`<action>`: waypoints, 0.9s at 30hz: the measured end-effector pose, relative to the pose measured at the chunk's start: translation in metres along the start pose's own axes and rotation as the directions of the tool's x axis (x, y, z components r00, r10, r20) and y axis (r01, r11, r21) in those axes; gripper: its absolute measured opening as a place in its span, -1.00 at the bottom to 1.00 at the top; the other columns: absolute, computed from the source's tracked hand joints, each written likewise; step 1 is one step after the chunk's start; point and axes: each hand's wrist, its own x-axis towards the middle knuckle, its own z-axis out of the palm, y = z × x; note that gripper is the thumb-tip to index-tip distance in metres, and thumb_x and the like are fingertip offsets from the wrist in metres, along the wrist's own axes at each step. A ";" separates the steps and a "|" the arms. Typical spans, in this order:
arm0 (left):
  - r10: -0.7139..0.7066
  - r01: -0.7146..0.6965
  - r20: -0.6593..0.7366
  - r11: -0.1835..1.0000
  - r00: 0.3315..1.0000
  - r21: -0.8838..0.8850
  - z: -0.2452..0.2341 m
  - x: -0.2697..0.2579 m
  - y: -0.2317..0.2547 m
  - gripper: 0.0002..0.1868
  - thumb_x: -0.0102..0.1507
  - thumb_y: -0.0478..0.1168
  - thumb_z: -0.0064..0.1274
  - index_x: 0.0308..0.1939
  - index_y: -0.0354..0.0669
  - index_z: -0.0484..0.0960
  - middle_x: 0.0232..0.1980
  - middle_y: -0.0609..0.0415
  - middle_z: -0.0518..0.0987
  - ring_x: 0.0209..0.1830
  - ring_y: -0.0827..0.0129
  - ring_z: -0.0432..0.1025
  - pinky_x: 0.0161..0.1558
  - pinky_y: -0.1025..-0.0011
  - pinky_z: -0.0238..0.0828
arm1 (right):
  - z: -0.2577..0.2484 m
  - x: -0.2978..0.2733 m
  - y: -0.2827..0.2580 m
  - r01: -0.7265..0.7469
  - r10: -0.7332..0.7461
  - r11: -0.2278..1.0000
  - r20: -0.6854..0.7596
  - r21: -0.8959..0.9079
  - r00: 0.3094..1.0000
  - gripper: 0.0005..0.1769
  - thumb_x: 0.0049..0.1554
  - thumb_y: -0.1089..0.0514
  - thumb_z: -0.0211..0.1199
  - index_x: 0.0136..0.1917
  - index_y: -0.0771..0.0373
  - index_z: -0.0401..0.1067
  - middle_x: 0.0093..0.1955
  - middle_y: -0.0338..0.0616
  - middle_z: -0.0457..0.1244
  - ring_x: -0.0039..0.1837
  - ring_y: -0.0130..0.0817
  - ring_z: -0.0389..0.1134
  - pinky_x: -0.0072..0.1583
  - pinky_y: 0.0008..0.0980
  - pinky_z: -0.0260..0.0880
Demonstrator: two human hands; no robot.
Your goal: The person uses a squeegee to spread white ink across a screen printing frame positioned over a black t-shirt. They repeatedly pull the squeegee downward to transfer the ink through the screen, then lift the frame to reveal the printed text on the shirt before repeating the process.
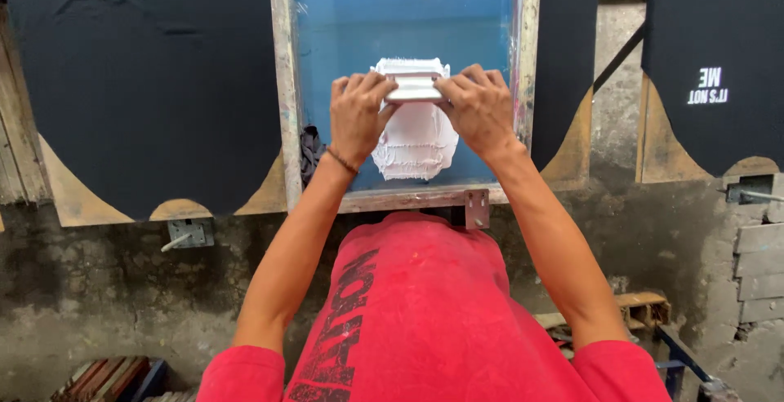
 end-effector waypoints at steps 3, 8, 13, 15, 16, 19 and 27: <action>-0.028 0.028 0.030 0.999 0.999 -0.023 0.002 -0.040 0.017 -0.79 0.30 0.04 0.23 -0.06 0.16 0.69 -0.12 0.23 0.62 0.00 0.37 0.49 0.19 0.22 0.15 | -0.001 -0.033 -0.012 0.015 -0.017 1.000 0.074 0.023 0.997 -0.77 0.05 -0.11 0.41 -0.10 -0.03 0.48 -0.19 -0.35 0.37 0.05 -0.32 0.35 0.10 -0.24 0.33; -0.002 0.007 0.100 0.999 0.995 -0.045 -0.030 -0.078 0.041 -0.73 0.27 0.03 0.24 -0.01 0.10 0.68 -0.08 0.22 0.62 0.08 0.36 0.46 0.22 0.21 0.14 | -0.038 -0.055 -0.040 0.000 -0.016 0.994 0.148 0.107 0.989 -0.79 0.08 -0.07 0.38 -0.04 -0.03 0.50 -0.15 -0.36 0.39 0.06 -0.33 0.36 0.12 -0.28 0.31; 0.017 -0.010 0.124 0.998 0.992 -0.062 -0.016 -0.043 0.016 -0.77 0.27 0.04 0.26 -0.05 0.15 0.70 -0.15 0.26 0.61 0.08 0.36 0.44 0.22 0.15 0.13 | -0.028 -0.030 -0.019 -0.033 0.011 0.992 0.180 0.121 0.984 -0.83 0.16 -0.11 0.36 -0.08 -0.04 0.55 -0.25 -0.36 0.38 0.06 -0.32 0.36 0.15 -0.24 0.32; 0.026 -0.025 0.049 1.000 0.998 -0.013 -0.013 -0.012 0.004 -0.82 0.32 0.00 0.21 -0.05 0.14 0.71 -0.16 0.24 0.62 0.09 0.32 0.44 0.21 0.16 0.13 | -0.002 -0.015 -0.001 0.000 0.000 1.000 0.021 0.004 1.000 -0.83 0.10 -0.13 0.41 -0.10 -0.12 0.54 -0.25 -0.42 0.38 0.08 -0.39 0.36 0.14 -0.27 0.32; 0.024 -0.023 0.048 1.000 0.999 -0.012 -0.009 -0.001 -0.002 -0.82 0.32 0.00 0.21 -0.05 0.14 0.71 -0.16 0.24 0.62 0.09 0.32 0.44 0.21 0.16 0.13 | 0.002 -0.006 0.002 0.002 -0.002 1.000 0.020 0.006 1.000 -0.83 0.10 -0.13 0.41 -0.10 -0.12 0.54 -0.25 -0.42 0.38 0.08 -0.39 0.36 0.14 -0.27 0.32; 0.033 -0.032 -0.012 0.999 0.999 0.042 0.001 0.023 -0.012 -0.78 0.26 0.00 0.31 -0.07 0.12 0.71 -0.17 0.26 0.58 0.06 0.35 0.39 0.14 0.21 0.16 | 0.010 0.012 0.011 0.002 -0.006 0.998 -0.058 -0.066 0.998 -0.74 0.08 -0.14 0.45 0.00 -0.11 0.55 -0.20 -0.42 0.39 0.12 -0.39 0.35 0.13 -0.29 0.28; -0.018 0.018 0.085 1.000 0.996 -0.002 -0.001 -0.045 0.020 -0.79 0.35 0.06 0.14 -0.03 0.15 0.66 -0.13 0.24 0.60 0.08 0.36 0.45 0.23 0.17 0.10 | -0.006 -0.033 -0.015 0.024 -0.025 0.999 0.071 0.022 0.997 -0.76 0.02 -0.12 0.42 -0.08 -0.05 0.56 -0.24 -0.37 0.38 0.08 -0.33 0.36 0.15 -0.22 0.32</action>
